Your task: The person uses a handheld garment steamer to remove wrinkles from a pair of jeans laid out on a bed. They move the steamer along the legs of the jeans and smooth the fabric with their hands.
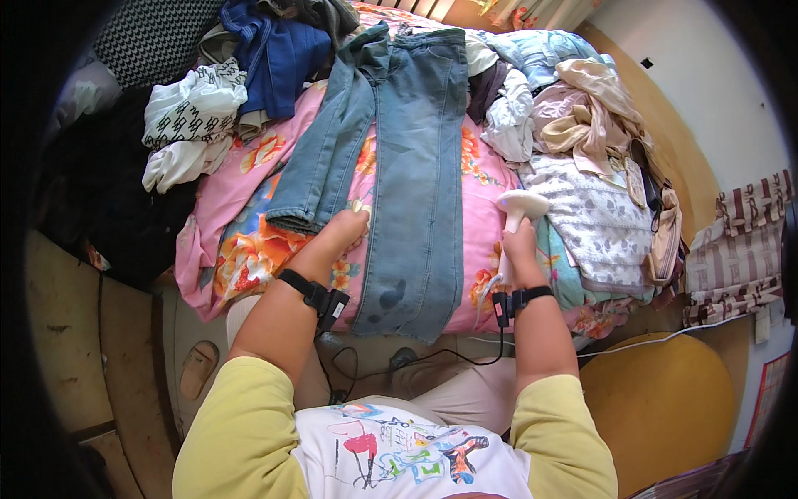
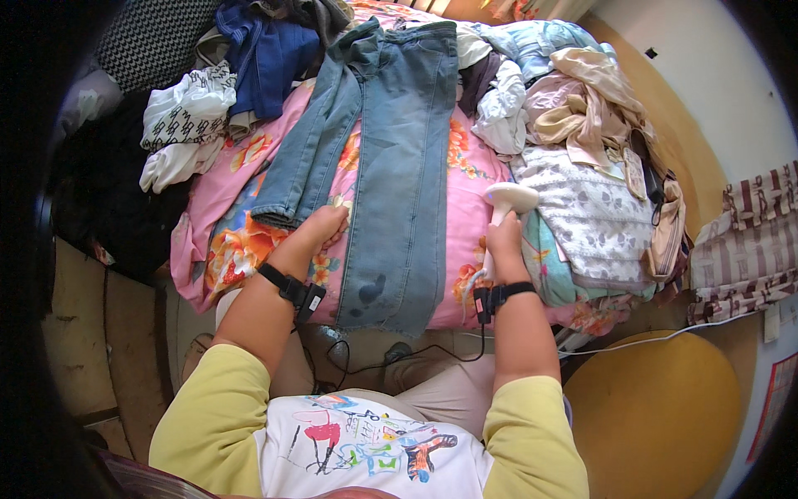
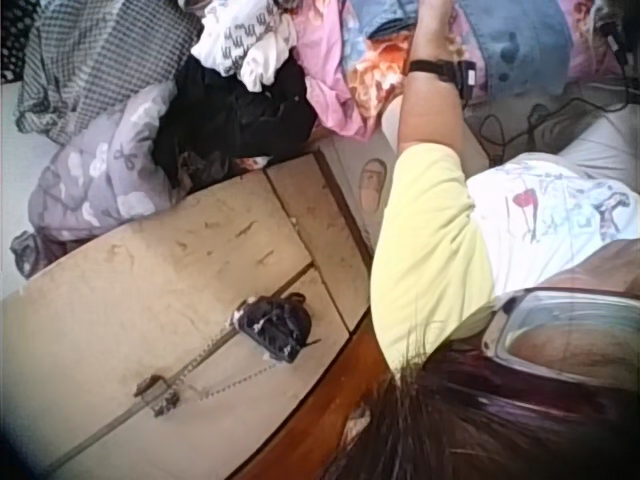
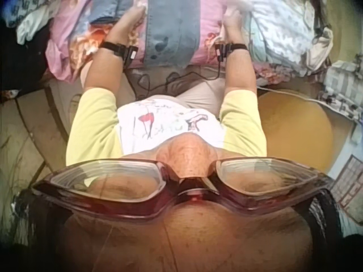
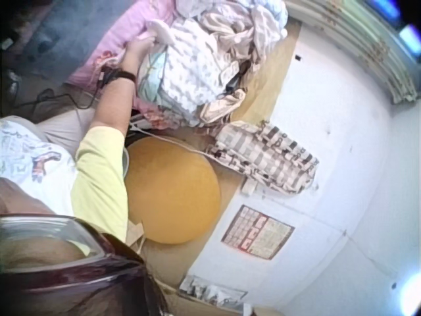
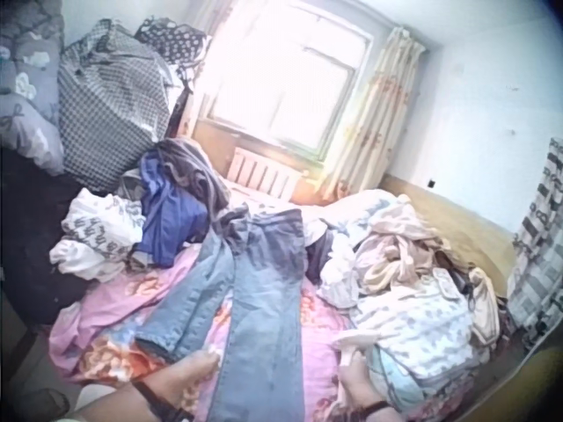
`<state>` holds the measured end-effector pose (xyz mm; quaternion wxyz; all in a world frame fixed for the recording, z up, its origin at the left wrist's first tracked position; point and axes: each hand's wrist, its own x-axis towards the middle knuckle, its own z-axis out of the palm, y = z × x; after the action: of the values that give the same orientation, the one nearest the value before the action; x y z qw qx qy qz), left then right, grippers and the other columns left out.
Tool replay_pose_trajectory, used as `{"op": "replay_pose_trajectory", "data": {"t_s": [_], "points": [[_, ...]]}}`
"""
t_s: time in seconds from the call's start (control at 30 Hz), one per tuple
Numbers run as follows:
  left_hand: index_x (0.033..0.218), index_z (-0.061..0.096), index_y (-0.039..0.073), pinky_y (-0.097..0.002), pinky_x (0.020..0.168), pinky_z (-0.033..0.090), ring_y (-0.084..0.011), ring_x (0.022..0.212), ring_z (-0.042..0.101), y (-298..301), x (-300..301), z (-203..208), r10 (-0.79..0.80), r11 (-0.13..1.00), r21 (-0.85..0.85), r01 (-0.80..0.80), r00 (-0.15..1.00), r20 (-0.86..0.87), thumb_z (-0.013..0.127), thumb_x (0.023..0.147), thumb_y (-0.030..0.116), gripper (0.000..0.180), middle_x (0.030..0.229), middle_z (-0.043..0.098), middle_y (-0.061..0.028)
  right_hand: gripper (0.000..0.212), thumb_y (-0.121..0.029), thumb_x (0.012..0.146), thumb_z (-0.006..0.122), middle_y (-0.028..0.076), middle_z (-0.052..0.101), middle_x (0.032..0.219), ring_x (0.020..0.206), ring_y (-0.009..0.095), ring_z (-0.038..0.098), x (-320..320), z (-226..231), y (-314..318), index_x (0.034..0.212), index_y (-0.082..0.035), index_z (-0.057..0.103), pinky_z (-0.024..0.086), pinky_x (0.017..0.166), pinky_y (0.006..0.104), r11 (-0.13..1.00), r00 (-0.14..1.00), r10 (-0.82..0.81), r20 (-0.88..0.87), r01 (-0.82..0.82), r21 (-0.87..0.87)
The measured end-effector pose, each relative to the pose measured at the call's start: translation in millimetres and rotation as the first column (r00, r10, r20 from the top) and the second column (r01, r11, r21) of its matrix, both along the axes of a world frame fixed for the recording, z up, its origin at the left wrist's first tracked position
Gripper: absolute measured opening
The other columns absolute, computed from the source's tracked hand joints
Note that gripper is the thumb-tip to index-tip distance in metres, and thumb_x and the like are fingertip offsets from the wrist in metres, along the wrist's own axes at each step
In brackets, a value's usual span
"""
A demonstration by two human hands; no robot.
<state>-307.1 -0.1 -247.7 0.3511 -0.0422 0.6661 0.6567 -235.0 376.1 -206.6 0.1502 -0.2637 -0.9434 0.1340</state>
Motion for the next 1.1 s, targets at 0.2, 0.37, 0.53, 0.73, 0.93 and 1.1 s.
{"op": "replay_pose_trajectory", "data": {"t_s": [0.2, 0.37, 0.53, 0.73, 0.93, 1.1], "points": [[0.061, 0.047, 0.008, -0.0329, 0.04, 0.025, -0.0146, 0.04, 0.034, -1.4, 0.2, 3.4, -0.012, 1.0, 0.01, 0.012, 1.0, 0.016, 0.044, 0.086, 0.026, 0.031, 0.05, 0.039, -0.0021, 0.047, -0.013, 0.079, 0.064, 0.029, 0.055, 0.12, 0.114, 0.043, 0.053, -21.5, -10.5, 0.3, 0.12, 0.004, 0.05, 0.043, 0.098, 0.0446, 0.992, 0.97, -0.126, 0.21, 0.127, 0.006], [0.061, 0.045, 0.009, -0.0353, 0.034, 0.023, -0.0161, 0.034, 0.032, 0.3, -1.6, -7.4, 0.001, 0.999, -0.037, -0.001, 1.0, 0.003, 0.042, 0.087, 0.031, 0.035, 0.045, 0.038, -0.0031, 0.06, -0.022, 0.076, 0.067, 0.027, 0.053, 0.124, 0.12, 0.041, 0.049, -3.4, 16.0, -48.0, 0.125, 0.007, 0.047, 0.041, 0.101, 0.0481, 0.979, 0.959, -0.148, 0.24, 0.108, 0.175], [0.067, 0.053, 0.005, -0.0357, 0.039, 0.029, -0.0189, 0.04, 0.039, 5.0, -8.5, -18.0, -0.065, 0.995, -0.071, 0.066, 0.998, 0.014, 0.046, 0.085, 0.03, 0.032, 0.053, 0.046, -0.0069, 0.076, -0.023, 0.077, 0.068, 0.026, 0.042, 0.134, 0.128, 0.038, 0.039, 18.3, -1.2, -72.2, 0.14, 0.004, 0.036, 0.033, 0.108, 0.042, 0.965, 0.977, 0.214, -0.024, -0.207, 0.16], [0.082, 0.057, 0.001, -0.0341, 0.037, 0.037, -0.0184, 0.043, 0.051, 1.3, -0.1, -6.5, -0.047, 0.992, -0.116, 0.046, 0.999, -0.003, 0.055, 0.088, 0.034, 0.033, 0.057, 0.056, -0.0086, 0.064, -0.012, 0.079, 0.066, 0.027, 0.049, 0.125, 0.112, 0.036, 0.052, 45.3, -39.8, -112.9, 0.134, 0.007, 0.041, 0.043, 0.098, 0.0407, 0.886, 0.968, 0.181, -0.174, -0.237, -0.399], [0.085, 0.052, 0.002, -0.0306, 0.034, 0.034, -0.0145, 0.041, 0.05, 14.9, 12.3, -11.3, 0.023, 0.975, -0.201, -0.099, 0.936, -0.351, 0.071, 0.084, 0.022, 0.028, 0.054, 0.054, -0.0067, 0.048, -0.01, 0.08, 0.068, 0.019, 0.06, 0.104, 0.096, 0.026, 0.06, 57.6, -83.5, -96.1, 0.121, 0.007, 0.051, 0.049, 0.085, 0.0362, 0.906, 0.989, -0.007, -0.147, -0.056, -0.419], [0.069, 0.055, -0.002, -0.0354, 0.044, 0.04, -0.0169, 0.046, 0.05, 4.9, 6.6, -9.1, -0.231, 0.931, -0.349, 0.111, 0.917, -0.324, 0.073, 0.081, 0.023, 0.033, 0.056, 0.052, -0.0061, 0.031, -0.012, 0.084, 0.068, 0.01, 0.064, 0.09, 0.078, 0.018, 0.061, 57.5, -80.3, -97.8, 0.109, 0.003, 0.056, 0.05, 0.069, 0.0316, 0.87, 0.996, -0.007, -0.091, -0.039, -0.491]]}}
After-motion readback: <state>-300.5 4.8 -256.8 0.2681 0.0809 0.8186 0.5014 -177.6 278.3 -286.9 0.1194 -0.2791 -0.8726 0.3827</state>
